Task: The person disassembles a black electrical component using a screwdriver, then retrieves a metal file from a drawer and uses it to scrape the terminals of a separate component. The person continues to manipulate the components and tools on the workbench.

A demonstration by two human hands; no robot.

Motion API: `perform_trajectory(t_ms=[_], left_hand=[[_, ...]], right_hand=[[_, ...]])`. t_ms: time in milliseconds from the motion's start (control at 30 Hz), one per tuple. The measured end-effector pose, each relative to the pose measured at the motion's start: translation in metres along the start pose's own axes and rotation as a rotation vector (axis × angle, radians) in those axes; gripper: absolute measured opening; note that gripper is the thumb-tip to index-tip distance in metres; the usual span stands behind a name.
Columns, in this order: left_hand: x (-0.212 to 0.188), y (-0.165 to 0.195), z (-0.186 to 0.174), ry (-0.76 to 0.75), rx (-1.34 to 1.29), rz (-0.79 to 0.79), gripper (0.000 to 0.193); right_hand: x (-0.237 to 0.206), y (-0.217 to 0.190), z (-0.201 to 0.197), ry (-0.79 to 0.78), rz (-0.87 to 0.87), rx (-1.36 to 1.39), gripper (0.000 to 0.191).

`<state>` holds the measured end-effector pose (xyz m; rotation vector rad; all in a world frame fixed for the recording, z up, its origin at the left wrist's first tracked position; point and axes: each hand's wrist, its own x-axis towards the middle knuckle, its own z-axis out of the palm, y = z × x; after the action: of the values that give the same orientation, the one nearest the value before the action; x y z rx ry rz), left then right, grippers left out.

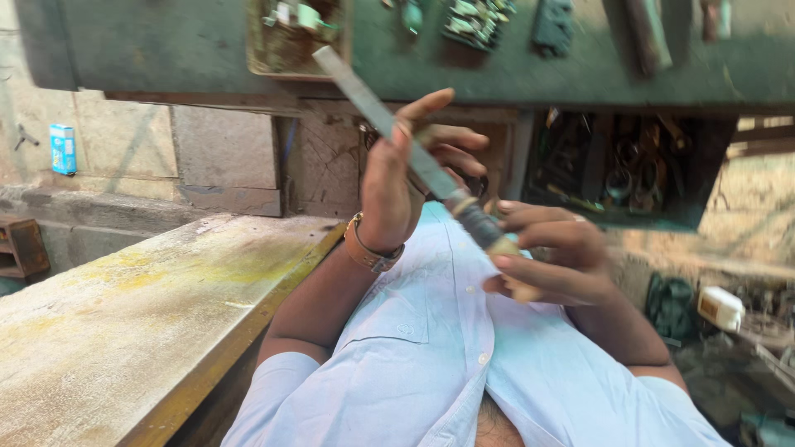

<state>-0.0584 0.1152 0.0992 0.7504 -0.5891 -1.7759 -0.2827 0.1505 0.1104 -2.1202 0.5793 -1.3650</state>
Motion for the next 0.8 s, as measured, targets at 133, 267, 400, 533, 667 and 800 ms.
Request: perform_trajectory(t_ms=[133,267,400,533,667,800], left_hand=[[0.013,0.051,-0.044,0.104,-0.06,0.074,0.045],[0.024,0.103,-0.087,0.122,0.06,0.142,0.042],[0.036,0.156,-0.138,0.123,0.04,0.206,0.045],[0.054,0.21,-0.216,0.239,0.295,0.408,0.044],[0.073,0.257,-0.307,0.477,0.453,0.376,0.035],[0.109,0.275,-0.386,0.612,0.759,0.293,0.024]], right_hand=[[0.035,0.031,0.047,-0.051,0.021,-0.114,0.035],[0.078,0.067,0.103,-0.028,-0.038,-0.116,0.04],[0.12,0.094,0.162,-0.206,0.038,-0.133,0.043],[0.155,0.124,0.198,-0.311,0.203,-0.194,0.046],[0.172,0.155,0.201,-0.148,0.359,-0.305,0.039],[0.176,0.206,0.173,0.066,0.505,-0.476,0.03]])
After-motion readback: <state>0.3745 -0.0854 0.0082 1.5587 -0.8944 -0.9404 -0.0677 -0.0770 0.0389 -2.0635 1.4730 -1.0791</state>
